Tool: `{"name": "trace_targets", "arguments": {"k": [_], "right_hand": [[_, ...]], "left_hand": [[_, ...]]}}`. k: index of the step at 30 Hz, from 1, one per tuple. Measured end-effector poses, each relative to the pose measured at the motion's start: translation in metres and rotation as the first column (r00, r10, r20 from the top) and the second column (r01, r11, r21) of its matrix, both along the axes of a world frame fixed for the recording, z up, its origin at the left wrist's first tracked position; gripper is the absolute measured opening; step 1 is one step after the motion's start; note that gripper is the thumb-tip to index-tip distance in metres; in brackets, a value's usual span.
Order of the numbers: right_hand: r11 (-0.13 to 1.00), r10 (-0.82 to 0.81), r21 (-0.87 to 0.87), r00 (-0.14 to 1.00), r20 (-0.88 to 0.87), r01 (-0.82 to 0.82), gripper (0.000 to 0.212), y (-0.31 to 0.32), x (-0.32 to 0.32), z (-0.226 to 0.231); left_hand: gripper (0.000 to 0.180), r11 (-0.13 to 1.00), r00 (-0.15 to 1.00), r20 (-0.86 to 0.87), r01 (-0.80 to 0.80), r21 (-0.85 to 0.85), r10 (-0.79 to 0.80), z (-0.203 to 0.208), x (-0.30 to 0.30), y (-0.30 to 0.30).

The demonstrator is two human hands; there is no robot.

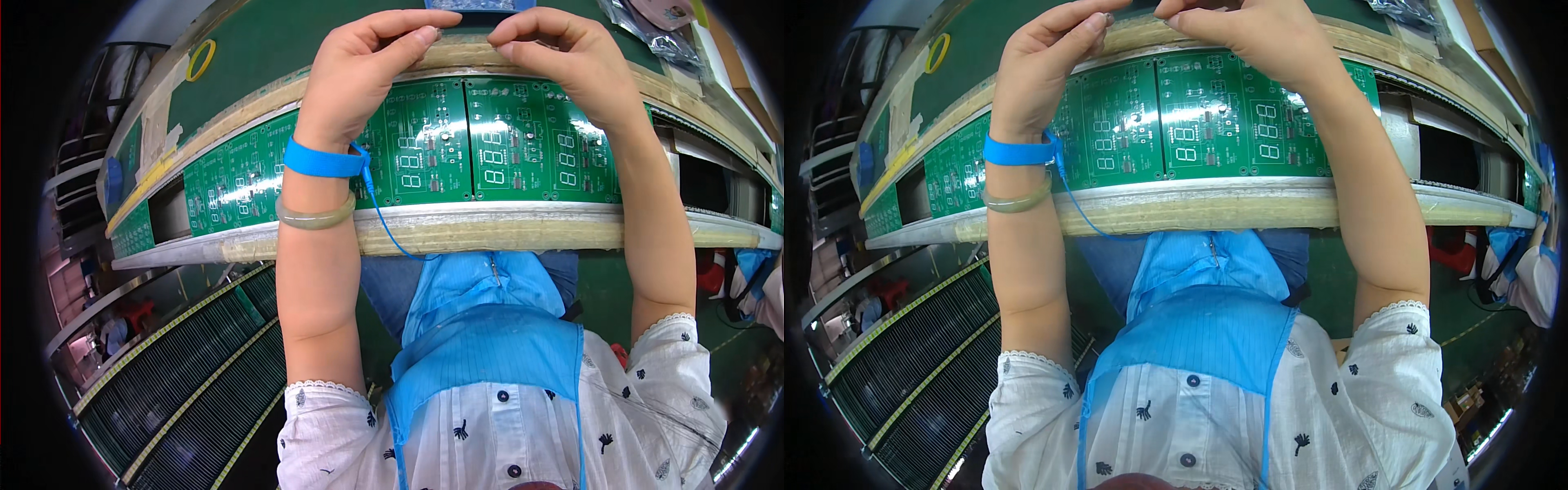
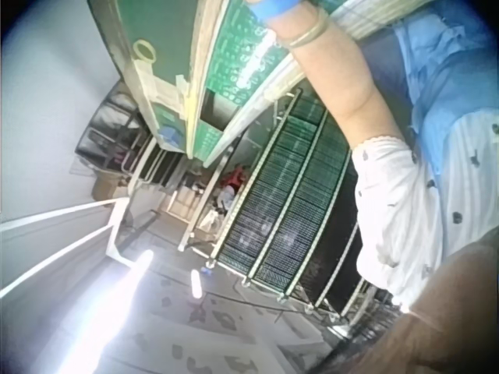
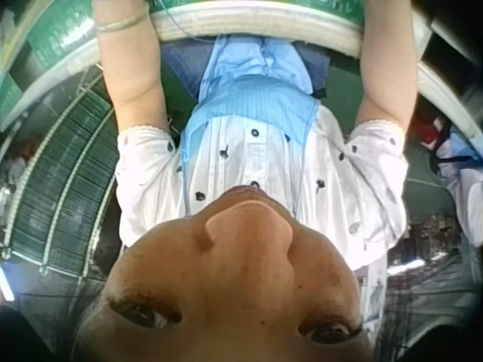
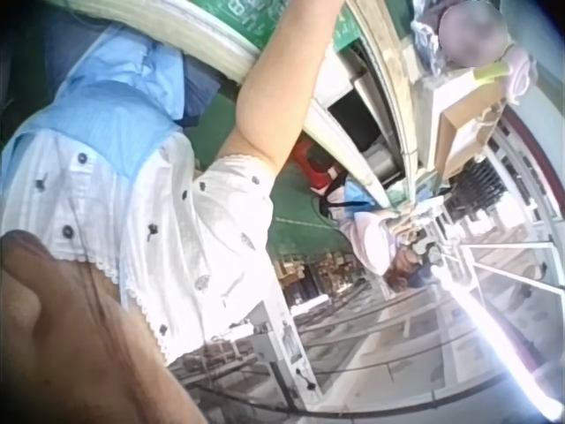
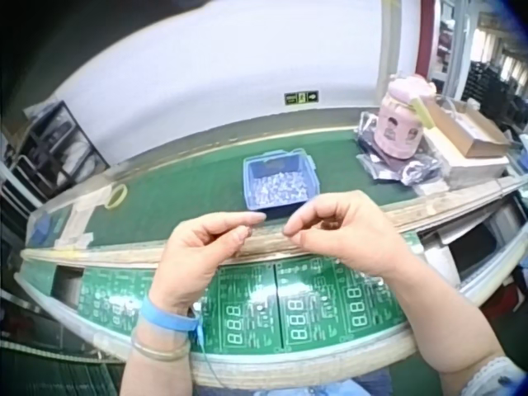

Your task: Manually assembling small components onto electronic circuit boards for LED displays at an industrial workbench.

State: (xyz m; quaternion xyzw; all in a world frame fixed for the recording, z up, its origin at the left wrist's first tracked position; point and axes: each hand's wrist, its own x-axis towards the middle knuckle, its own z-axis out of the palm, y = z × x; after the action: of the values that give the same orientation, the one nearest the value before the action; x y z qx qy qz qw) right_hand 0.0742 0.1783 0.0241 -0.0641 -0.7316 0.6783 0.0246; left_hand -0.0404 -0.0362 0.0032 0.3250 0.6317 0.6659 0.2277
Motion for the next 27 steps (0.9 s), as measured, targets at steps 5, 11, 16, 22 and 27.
{"name": "trace_targets", "arguments": {"k": [5, 11, 16, 22, 27], "right_hand": [[0.999, 0.022, 0.030, 1.000, -0.009, -0.021, 0.015, 0.000, 0.001, -0.006], [0.947, 0.101, 0.318, 0.984, -0.145, -0.050, 0.018, 0.006, 0.001, -0.028], [0.925, 0.070, 0.380, 0.992, -0.106, -0.025, 0.019, -0.006, 0.005, -0.028], [0.885, 0.051, 0.465, 0.992, -0.118, 0.010, 0.020, -0.015, 0.008, -0.032], [0.765, 0.103, 0.644, 0.986, -0.127, 0.003, 0.022, -0.020, 0.008, -0.027]], "left_hand": [[0.026, 0.997, 0.985, 0.163, -0.057, -0.053, 0.065, 0.015, 0.009, 0.000], [0.024, 0.994, 0.983, 0.163, -0.067, -0.087, 0.080, 0.014, 0.008, -0.001], [0.016, 0.982, 0.992, 0.073, -0.087, -0.168, 0.100, 0.011, 0.007, -0.002], [0.010, 0.966, 0.996, -0.028, -0.093, -0.243, 0.089, 0.008, 0.007, -0.001], [0.010, 0.945, 0.991, -0.097, -0.114, -0.305, 0.088, 0.012, 0.010, 0.000]]}}
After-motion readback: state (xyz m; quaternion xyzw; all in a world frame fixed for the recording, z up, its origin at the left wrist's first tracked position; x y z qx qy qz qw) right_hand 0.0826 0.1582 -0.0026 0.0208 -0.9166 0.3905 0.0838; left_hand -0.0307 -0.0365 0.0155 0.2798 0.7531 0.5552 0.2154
